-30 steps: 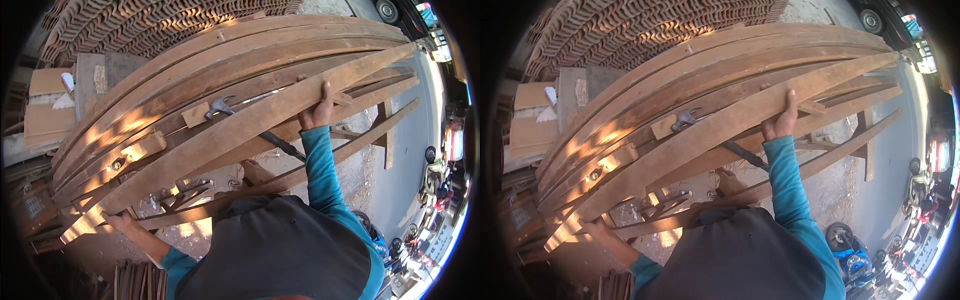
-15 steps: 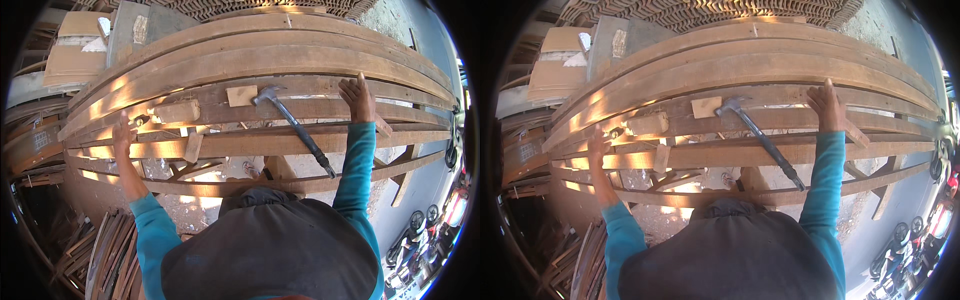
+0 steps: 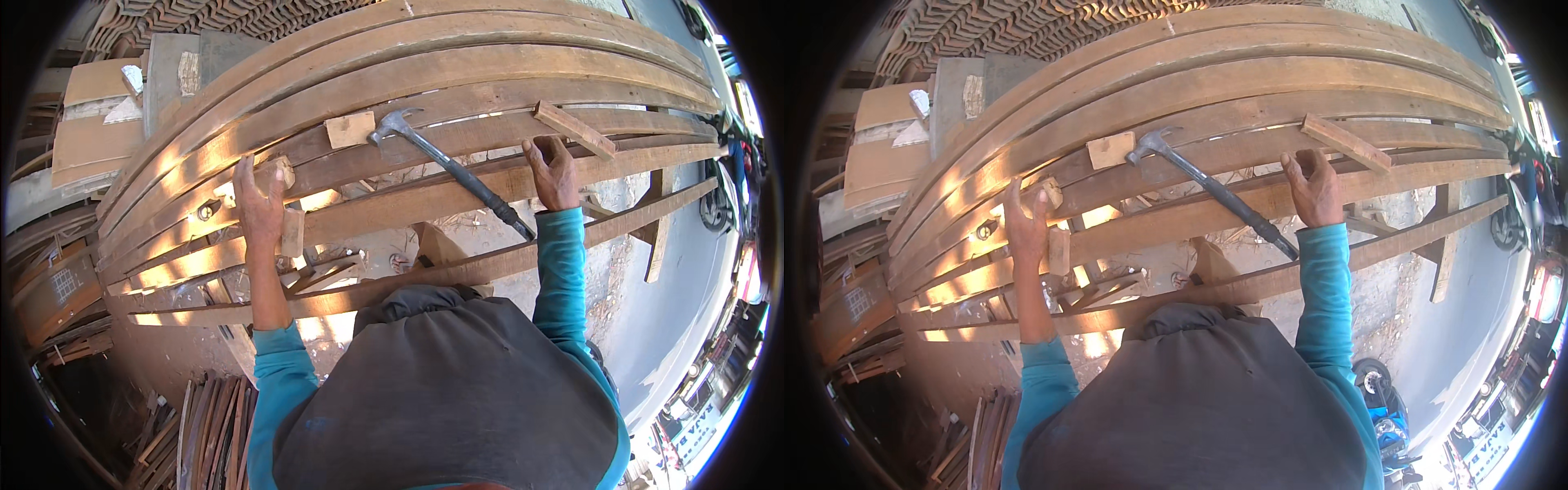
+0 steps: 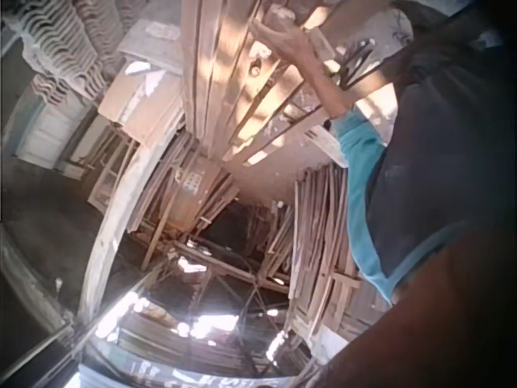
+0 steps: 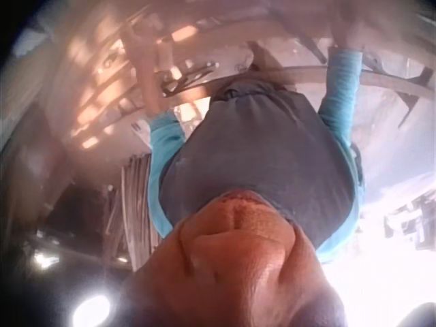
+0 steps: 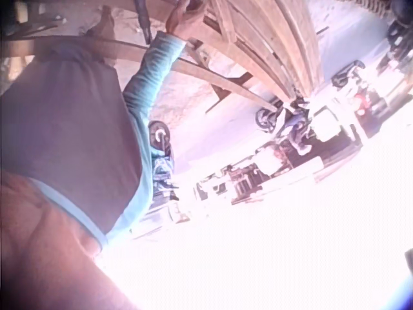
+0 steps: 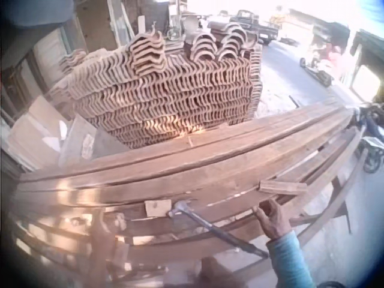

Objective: The person pulls nails from wooden planks using the claw of a hammer, repositioning the planks by hand.

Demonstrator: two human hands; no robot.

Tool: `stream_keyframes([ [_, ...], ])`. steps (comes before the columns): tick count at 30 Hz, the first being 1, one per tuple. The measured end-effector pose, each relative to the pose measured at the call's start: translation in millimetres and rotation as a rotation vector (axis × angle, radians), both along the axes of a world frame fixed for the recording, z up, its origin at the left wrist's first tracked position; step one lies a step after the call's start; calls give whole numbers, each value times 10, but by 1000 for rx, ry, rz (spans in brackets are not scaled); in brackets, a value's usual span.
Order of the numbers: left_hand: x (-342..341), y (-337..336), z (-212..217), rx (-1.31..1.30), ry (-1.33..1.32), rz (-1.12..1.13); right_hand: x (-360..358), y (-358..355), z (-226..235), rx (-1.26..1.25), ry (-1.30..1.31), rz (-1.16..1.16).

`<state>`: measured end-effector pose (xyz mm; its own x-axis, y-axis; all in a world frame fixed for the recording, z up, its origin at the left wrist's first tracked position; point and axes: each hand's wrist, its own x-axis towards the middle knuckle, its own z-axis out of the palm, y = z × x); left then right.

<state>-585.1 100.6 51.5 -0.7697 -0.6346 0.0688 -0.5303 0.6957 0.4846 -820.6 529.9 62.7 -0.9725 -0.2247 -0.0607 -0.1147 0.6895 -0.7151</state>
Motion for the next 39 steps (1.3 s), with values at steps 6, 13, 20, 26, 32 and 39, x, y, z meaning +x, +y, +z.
stream_keyframes([
  [6,343,964,-15,-11,301,-6,293,215,-74,174,125,-6],
  [13,1058,1584,-224,315,145,-153,461,165,-8,159,145,27],
  [20,1621,1686,-400,352,-393,-390,874,-129,55,196,136,302],
  [26,1741,1627,-601,282,-566,-432,1182,-61,4,271,221,385],
  [32,1723,1674,-605,275,-646,-462,1078,-148,-91,432,88,358],
  [39,1841,1436,-332,328,-120,-65,1708,68,-17,-232,99,153],
])
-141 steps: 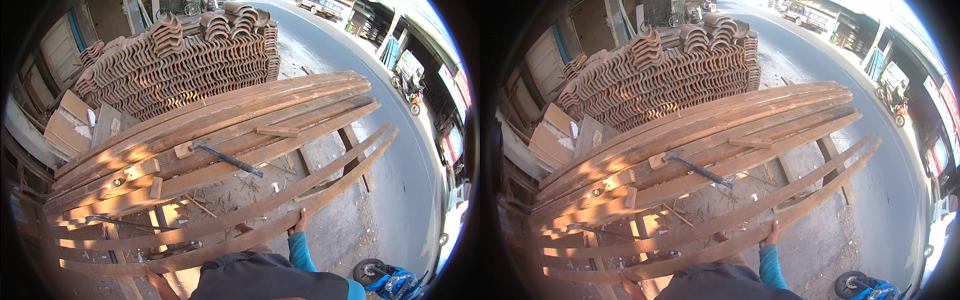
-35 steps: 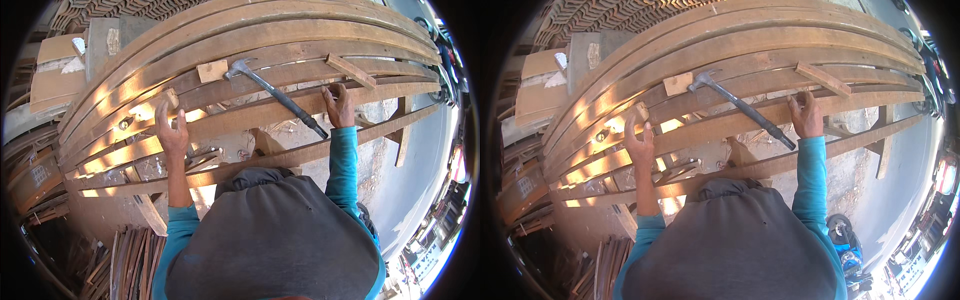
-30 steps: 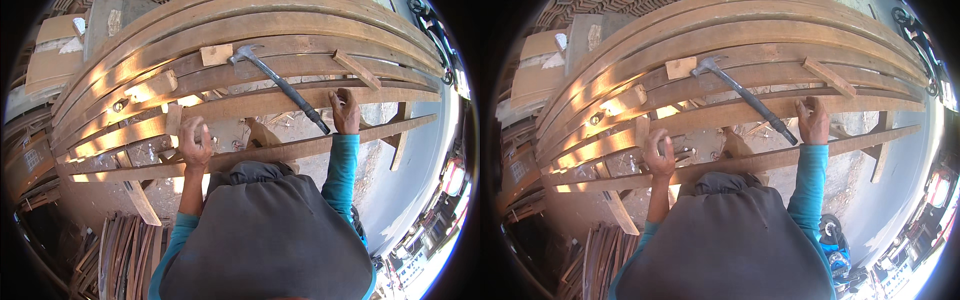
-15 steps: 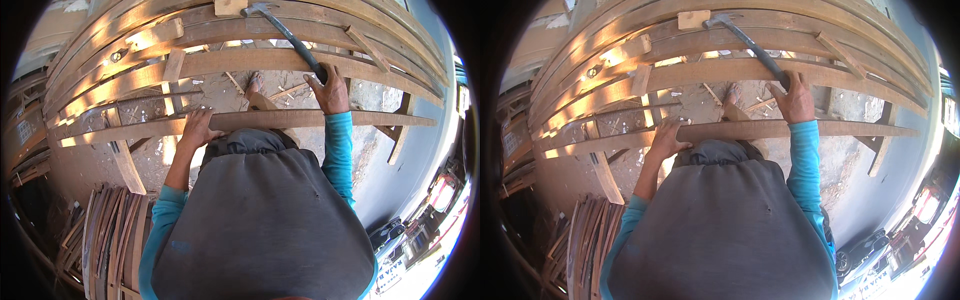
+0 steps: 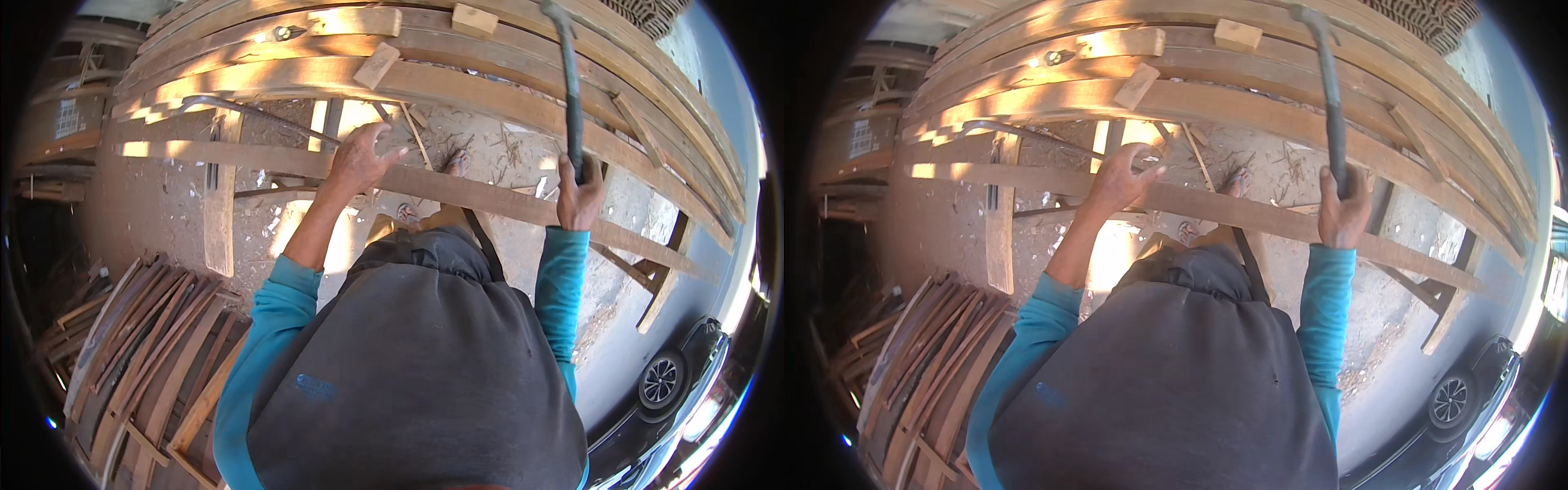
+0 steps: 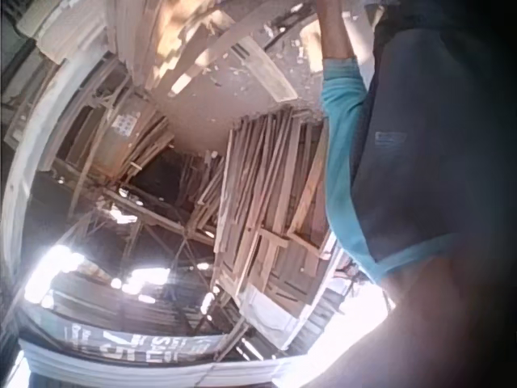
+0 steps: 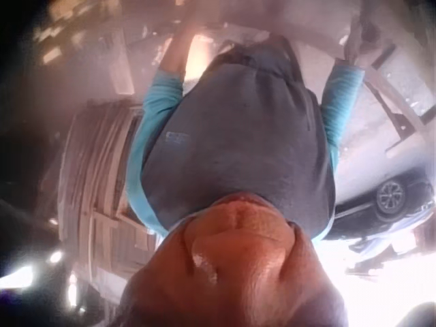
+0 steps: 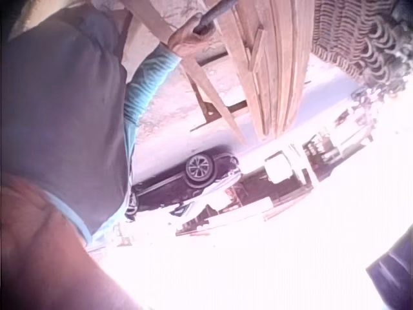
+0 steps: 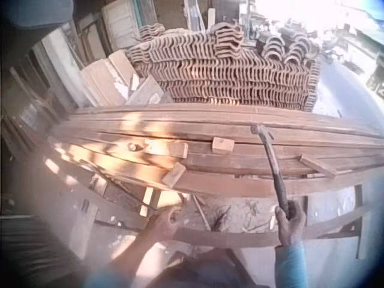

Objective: The person pulls nails from wooden planks using the claw of a hammer, repositioning the planks by hand.

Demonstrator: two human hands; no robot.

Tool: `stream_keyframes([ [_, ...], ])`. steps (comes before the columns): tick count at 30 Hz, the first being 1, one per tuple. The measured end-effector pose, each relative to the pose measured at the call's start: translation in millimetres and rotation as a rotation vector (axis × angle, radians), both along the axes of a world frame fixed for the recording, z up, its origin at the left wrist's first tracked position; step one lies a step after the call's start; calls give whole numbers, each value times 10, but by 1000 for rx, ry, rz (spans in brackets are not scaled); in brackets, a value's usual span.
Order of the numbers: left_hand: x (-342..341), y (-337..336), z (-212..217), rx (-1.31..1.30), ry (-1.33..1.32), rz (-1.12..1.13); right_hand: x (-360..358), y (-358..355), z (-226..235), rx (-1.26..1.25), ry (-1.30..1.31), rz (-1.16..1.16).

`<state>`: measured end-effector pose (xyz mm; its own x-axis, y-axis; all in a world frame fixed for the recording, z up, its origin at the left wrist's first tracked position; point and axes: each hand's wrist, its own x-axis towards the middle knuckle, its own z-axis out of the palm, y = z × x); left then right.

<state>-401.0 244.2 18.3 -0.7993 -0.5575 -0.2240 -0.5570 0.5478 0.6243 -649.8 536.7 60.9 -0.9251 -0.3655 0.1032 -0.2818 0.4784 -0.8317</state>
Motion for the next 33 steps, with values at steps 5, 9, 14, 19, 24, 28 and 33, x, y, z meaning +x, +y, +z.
stream_keyframes([
  [5,2,118,-97,-146,-159,-184,559,449,210,-196,-138,-50],
  [9,-149,288,-372,37,-422,-503,826,797,-158,-147,-299,-165],
  [14,-57,138,-304,91,-484,-421,1455,1063,-476,181,-362,-255],
  [19,-192,389,-148,-47,-450,-422,2149,1516,-493,300,-503,-356],
  [24,74,673,-221,-291,-359,-416,2502,1763,-350,300,-534,-449],
  [28,402,840,-425,-551,-117,-394,2562,1978,-278,333,-551,-432],
  [33,537,1103,-264,-602,-134,-293,2503,2172,-329,319,-574,-423],
])
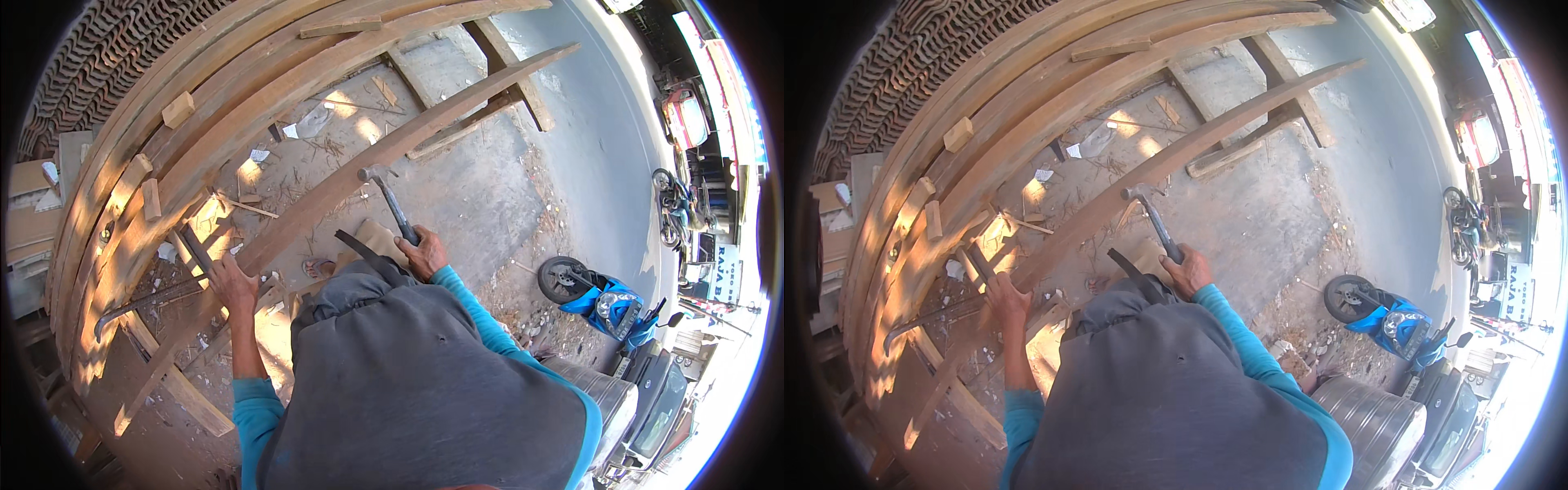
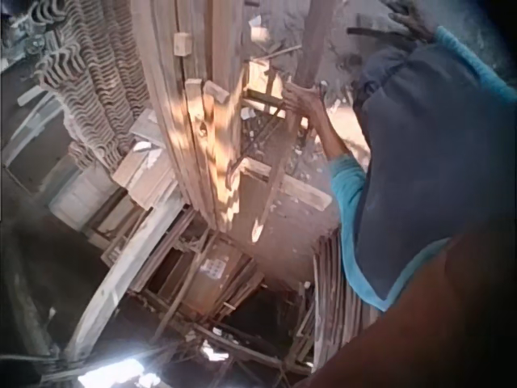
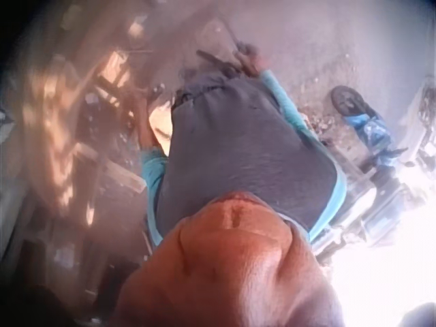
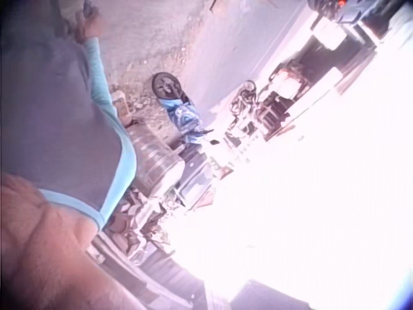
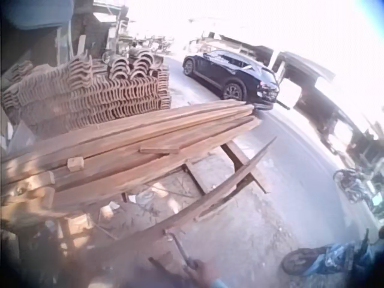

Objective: The person pulls nails from wooden planks using the claw of a hammer, repositioning the planks by hand.

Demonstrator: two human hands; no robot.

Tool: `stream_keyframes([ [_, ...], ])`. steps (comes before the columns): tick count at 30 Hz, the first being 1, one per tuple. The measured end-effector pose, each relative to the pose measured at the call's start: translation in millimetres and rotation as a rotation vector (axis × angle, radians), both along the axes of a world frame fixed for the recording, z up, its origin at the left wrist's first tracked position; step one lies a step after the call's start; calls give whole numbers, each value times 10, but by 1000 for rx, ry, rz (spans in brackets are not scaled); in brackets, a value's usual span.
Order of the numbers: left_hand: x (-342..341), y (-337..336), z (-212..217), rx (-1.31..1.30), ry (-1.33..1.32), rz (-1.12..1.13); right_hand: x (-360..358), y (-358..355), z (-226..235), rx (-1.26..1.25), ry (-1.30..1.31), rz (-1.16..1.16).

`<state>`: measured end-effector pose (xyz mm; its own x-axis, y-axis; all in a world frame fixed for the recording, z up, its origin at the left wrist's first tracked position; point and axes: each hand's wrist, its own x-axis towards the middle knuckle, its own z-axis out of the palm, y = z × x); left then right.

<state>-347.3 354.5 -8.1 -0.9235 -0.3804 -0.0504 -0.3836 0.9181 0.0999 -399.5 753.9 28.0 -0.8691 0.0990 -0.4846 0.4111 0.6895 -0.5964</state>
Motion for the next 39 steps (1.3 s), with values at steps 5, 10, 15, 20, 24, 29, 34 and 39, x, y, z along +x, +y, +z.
stream_keyframes([
  [5,-153,189,452,289,-243,88,-43,417,-42,-49,21,47],
  [10,-589,687,428,369,-107,9,-145,893,93,-100,-56,98],
  [15,-1131,1128,216,475,-201,-68,-545,1253,333,-144,88,118],
  [20,-1281,1054,-72,619,-546,-94,-861,1409,469,-106,253,129],
  [24,-1255,1167,12,532,-562,-82,-954,1517,-227,13,168,164],
  [29,-985,1629,158,224,-412,-77,-618,1590,-755,118,2,313],
  [34,-690,1913,181,73,-322,-176,-279,1784,-925,-47,-60,153],
  [39,-601,1826,12,67,-204,-205,-44,1878,-914,-43,-89,57],
])
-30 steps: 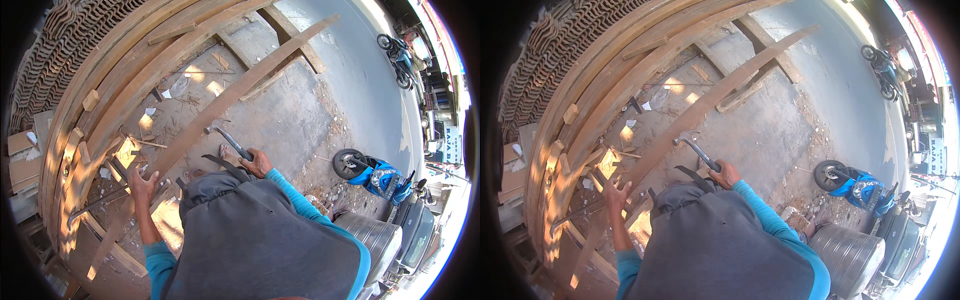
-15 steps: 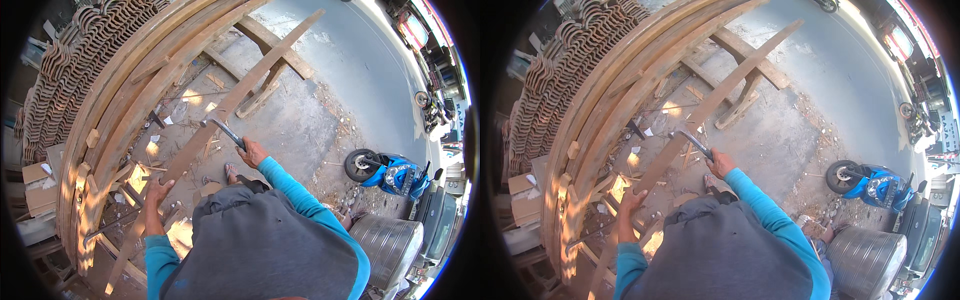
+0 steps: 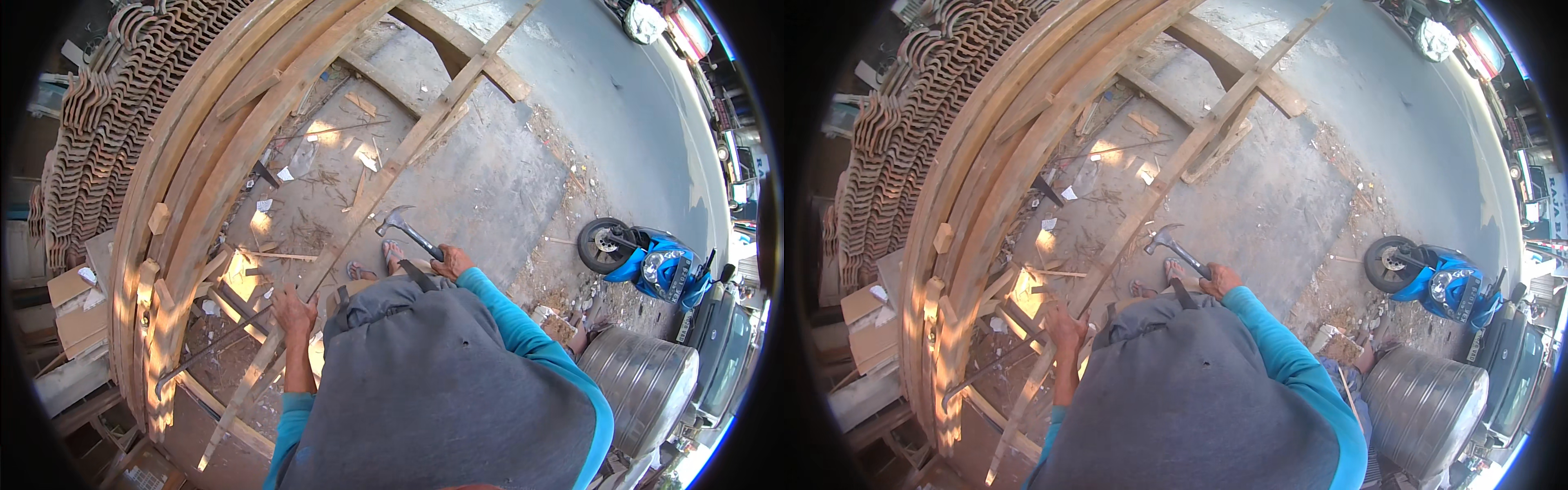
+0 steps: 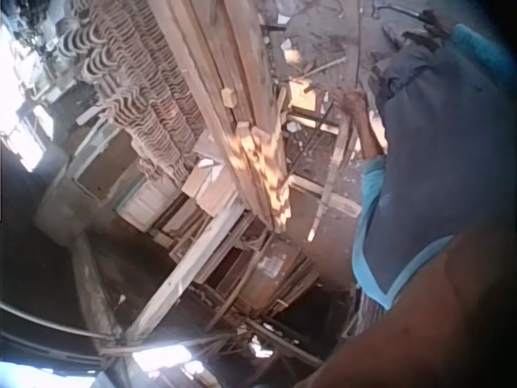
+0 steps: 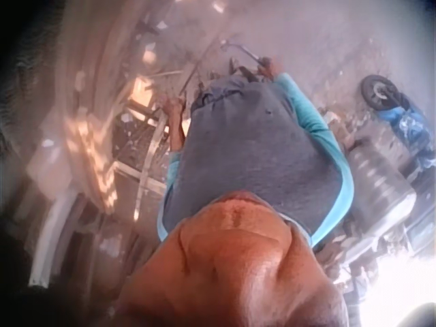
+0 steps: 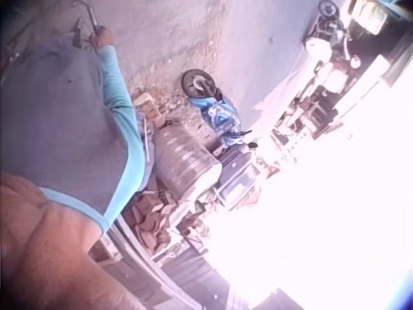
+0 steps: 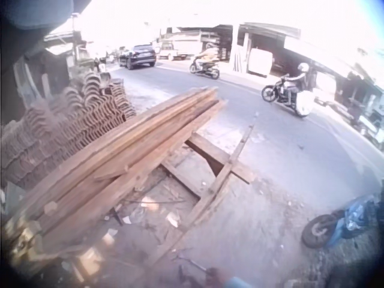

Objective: The person pulls nails from wooden planks using the claw of a hammer, repositioning the planks by hand.

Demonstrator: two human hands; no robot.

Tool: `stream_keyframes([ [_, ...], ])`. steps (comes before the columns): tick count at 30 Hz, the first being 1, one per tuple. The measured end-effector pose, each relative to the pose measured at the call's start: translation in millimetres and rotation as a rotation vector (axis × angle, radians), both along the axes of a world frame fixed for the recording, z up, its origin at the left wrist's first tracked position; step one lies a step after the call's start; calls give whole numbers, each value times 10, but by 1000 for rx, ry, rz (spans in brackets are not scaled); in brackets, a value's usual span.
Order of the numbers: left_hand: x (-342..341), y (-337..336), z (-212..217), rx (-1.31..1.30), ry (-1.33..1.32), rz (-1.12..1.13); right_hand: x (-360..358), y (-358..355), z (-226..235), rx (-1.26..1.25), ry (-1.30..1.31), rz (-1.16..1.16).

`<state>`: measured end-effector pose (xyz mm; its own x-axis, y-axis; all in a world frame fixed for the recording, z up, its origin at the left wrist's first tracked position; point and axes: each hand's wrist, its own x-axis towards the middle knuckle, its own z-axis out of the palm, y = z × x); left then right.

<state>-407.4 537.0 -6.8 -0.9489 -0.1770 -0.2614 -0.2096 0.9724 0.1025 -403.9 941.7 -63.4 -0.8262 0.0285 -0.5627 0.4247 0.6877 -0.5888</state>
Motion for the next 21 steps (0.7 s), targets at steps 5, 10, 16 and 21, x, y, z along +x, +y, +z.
stream_keyframes([
  [5,109,-173,-245,113,23,17,74,-123,385,-60,56,-110],
  [10,-28,-123,-121,167,-19,6,-205,-377,692,-65,104,-192],
  [16,-244,-91,14,132,-205,53,-489,-501,425,83,14,-11],
  [21,-133,-197,-54,211,-193,36,-320,-653,362,129,49,-87],
])
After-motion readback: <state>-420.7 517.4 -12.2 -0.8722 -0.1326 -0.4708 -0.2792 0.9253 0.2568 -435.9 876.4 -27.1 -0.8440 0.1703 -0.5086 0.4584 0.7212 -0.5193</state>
